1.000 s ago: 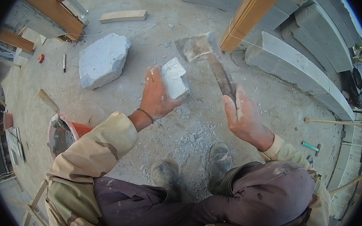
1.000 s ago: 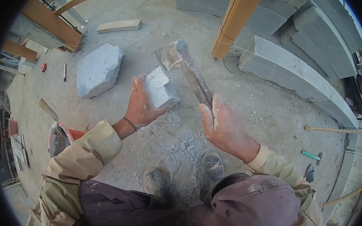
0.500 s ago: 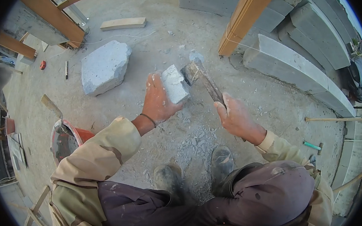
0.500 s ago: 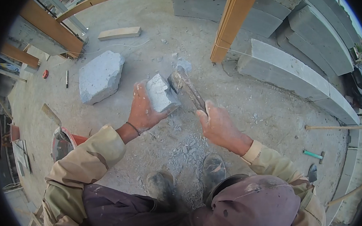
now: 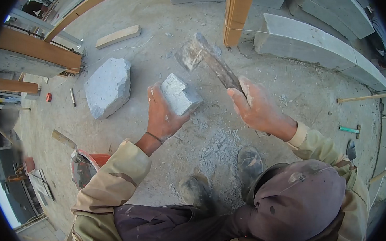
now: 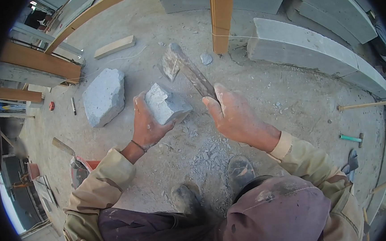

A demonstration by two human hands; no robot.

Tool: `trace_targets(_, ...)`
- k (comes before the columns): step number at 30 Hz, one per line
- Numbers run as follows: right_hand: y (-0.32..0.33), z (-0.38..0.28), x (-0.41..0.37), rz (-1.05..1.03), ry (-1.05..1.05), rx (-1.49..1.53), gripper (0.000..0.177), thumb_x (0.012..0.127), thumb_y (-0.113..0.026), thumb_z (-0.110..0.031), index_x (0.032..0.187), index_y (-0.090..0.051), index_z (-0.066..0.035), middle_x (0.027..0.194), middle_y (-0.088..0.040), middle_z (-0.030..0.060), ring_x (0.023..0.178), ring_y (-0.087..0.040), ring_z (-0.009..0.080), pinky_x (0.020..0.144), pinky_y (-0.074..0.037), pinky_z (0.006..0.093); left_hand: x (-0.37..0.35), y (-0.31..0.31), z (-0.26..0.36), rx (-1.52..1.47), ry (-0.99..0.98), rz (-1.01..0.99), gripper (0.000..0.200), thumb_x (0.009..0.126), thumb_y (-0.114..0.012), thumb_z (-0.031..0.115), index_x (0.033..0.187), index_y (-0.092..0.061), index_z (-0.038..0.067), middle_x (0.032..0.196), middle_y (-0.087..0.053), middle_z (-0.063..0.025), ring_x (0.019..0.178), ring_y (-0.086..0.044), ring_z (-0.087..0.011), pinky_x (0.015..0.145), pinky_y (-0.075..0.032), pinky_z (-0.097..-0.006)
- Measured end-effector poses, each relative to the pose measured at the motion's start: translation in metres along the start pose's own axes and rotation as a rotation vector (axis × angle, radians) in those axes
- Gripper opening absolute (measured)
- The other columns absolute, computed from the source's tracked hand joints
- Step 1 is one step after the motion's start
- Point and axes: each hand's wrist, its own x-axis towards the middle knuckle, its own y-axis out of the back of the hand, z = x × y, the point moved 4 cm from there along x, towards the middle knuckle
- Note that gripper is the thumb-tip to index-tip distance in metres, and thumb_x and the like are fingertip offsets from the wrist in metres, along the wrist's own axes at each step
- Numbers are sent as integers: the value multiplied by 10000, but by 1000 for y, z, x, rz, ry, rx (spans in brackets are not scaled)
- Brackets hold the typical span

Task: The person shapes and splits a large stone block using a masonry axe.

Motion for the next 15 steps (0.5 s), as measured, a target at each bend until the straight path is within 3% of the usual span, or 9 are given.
trace_targets(2,34,-31,6,76,-56,346,292,1043,-600,-191,1030,-539,94,742,-624,301,666,-648,475,581,-464,513,1,1,1,7,-54,53,1076,641,-939,244,1437,-288,-74,1291,-421,-255,1226,-482,-436,1078,-420,-486)
trace_targets(6,11,-21,-14,171,-1,381,287,1045,-595,-186,1010,-536,93,720,-611,300,645,-644,469,563,-452,508,2,1,0,24,-25,26,1083,643,-940,244,1439,-282,-81,1292,-417,-255,1231,-473,-430,1087,-409,-488)
trace_targets(8,-26,1,-19,-96,-90,80,254,1032,-618,-148,1006,-526,88,671,-579,268,584,-615,440,524,-423,471,1,1,2,22,-45,51,1091,643,-943,247,1441,-278,-88,1293,-419,-255,1228,-476,-426,1084,-411,-489)
trace_targets(11,0,-8,-7,-106,-88,224,266,1032,-616,-156,1023,-516,91,659,-576,273,593,-621,458,530,-428,492,1,2,5,20,19,24,1089,644,-945,253,1437,-283,-91,1290,-423,-255,1229,-477,-424,1084,-412,-490)
trace_targets(15,32,-39,-7,120,53,276,312,1050,-588,-207,1019,-516,95,664,-579,288,598,-622,473,538,-431,508,2,1,4,30,-48,40,1081,648,-946,262,1431,-291,-94,1285,-428,-254,1226,-479,-424,1078,-414,-490)
